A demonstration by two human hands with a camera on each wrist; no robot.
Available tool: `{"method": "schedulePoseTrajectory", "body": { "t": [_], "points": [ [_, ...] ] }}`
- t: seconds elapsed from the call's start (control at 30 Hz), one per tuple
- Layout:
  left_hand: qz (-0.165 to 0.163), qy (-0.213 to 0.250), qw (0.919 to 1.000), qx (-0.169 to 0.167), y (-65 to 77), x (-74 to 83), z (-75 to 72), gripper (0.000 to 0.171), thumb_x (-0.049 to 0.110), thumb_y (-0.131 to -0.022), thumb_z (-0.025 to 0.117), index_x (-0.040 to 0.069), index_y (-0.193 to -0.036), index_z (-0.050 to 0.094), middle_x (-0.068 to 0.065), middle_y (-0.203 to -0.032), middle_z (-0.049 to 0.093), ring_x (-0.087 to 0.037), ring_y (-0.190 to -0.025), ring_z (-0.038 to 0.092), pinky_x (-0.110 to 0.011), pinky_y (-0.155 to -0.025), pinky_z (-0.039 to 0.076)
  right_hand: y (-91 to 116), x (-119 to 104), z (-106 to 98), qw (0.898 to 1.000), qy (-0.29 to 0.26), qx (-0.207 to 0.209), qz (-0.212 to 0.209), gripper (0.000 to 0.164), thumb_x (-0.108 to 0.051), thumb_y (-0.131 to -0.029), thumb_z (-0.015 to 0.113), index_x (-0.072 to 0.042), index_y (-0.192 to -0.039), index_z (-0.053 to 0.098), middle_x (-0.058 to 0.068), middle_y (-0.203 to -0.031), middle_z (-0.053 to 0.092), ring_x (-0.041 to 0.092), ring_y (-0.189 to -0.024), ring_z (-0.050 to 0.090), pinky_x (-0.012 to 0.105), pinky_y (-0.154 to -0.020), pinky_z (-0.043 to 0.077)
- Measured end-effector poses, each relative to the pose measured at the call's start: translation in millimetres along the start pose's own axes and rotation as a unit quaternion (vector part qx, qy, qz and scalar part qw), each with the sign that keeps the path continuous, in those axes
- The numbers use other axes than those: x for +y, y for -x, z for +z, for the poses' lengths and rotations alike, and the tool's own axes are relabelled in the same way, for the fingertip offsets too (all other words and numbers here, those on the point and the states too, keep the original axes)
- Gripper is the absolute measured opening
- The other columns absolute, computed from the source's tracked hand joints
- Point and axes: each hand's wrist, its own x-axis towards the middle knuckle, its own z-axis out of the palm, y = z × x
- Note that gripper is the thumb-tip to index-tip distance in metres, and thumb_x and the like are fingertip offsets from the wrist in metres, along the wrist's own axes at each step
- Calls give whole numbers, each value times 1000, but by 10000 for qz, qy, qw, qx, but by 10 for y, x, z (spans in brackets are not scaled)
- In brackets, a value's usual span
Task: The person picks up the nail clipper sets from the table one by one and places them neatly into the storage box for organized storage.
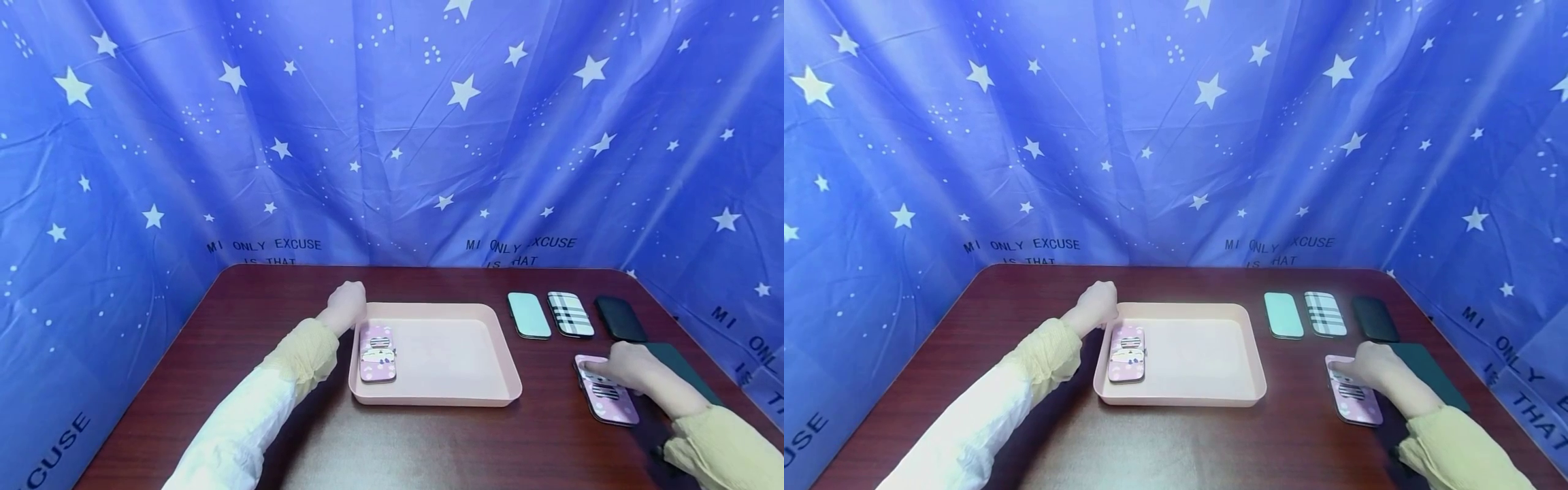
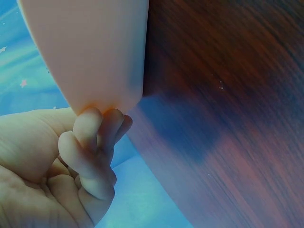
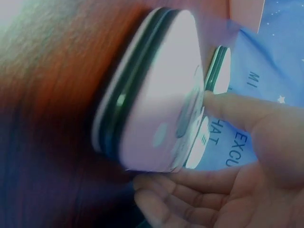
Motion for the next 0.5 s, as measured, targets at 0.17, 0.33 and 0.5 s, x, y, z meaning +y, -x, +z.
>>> {"method": "schedulePoseTrajectory", "body": {
  "t": [0.17,0.33,0.5],
  "points": [
    [35,-29,10000,29,-2,-2,6,28,-7,-69,67,2,-95,65,-14,-86,69,-26,-72,67,-31,-44,50,3,40,16,9995,-299,-38,68,49,-47,-84,62,-6,-61,50,9,-64,52,19,-52,55,31,-46,47],
    [38,-20,10000,-20,9,0,-4,27,-7,-70,68,2,-96,65,-14,-86,69,-27,-71,67,-31,-44,51,-4,79,39,9965,-814,-31,202,49,-48,-82,65,-14,-58,37,1,-60,40,16,-49,53,30,-44,51],
    [23,-21,10000,-21,7,-1,-2,27,-6,-70,67,1,-96,65,-15,-86,69,-27,-71,67,-31,-45,51,-6,122,50,9887,-1427,-228,397,49,-49,-79,68,-16,-59,36,-1,-58,38,13,-50,51,31,-47,53]
  ]
}}
